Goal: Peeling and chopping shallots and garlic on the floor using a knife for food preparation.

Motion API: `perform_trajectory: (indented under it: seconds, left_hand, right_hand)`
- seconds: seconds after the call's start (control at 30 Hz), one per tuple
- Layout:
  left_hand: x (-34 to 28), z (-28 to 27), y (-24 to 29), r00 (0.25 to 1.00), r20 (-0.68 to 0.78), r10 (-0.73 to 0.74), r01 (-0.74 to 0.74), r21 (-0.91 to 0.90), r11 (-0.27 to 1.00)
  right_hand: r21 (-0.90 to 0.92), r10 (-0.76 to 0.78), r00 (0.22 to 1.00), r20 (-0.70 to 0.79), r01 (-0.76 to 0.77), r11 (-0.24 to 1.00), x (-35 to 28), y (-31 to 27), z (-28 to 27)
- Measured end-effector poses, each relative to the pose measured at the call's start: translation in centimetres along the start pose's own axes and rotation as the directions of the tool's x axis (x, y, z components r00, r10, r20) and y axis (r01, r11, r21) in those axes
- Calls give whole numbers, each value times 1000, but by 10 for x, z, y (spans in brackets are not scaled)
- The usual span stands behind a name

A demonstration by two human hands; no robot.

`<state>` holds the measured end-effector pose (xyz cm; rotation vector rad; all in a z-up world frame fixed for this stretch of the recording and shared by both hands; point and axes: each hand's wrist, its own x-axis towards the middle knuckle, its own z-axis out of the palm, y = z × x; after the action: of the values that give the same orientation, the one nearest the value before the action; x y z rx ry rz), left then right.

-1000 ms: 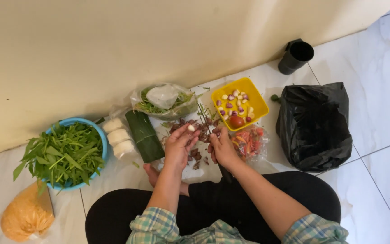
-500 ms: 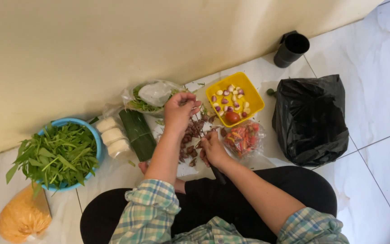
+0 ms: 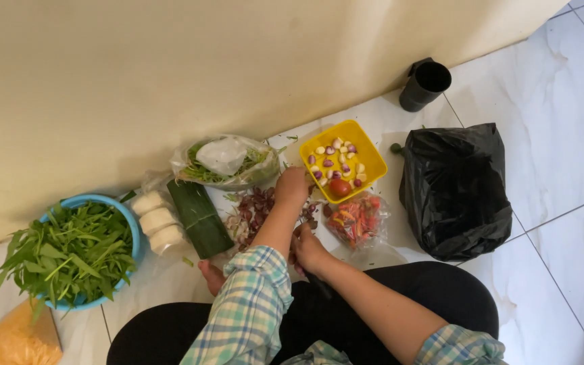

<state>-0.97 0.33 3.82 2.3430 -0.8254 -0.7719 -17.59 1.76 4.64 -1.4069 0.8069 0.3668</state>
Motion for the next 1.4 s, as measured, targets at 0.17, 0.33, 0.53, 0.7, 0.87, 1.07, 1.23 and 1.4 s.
perform_trajectory:
  seconds: [0.17,0.33,0.53,0.7,0.87,1.07,1.23,1.4]
  left_hand:
    - [13,11,-3,997,11,-73,72,78,994]
    - [29,28,-15,997,54,-61,52,157,986]
    - [15,13,-15,995,-3,-99,99,125,987]
    - [-11,-3,14,965,-247,90,-98,-23,995]
    - [-52,-47,55,928,-285,239,-327,-315,891]
    - [-140,-84,11,944,-190,-271,6,-808,588]
    - [-165,-28,-53,917,-19,-400,174,-881,440]
    - [-162,-19,-31,974,14,-225,76,-959,272]
  right_hand:
    - [-73,-10,999,31,12,997,13,13,1]
    - [-183,-30,999,30,35,982,16,8,2]
    - [-63,17,996,88,-12,998,7,4,7]
    - [-59,-8,997,77,13,998,9,6,8]
    - [3,-30,997,66,30,1000,-6,-14,-1]
    - [329,-114,993,26,100,939,-34,-67,-21]
    - [475,-221,966,136,132,870,-34,-72,-28]
    - [440,-362,917,165,260,860,-38,-68,-32]
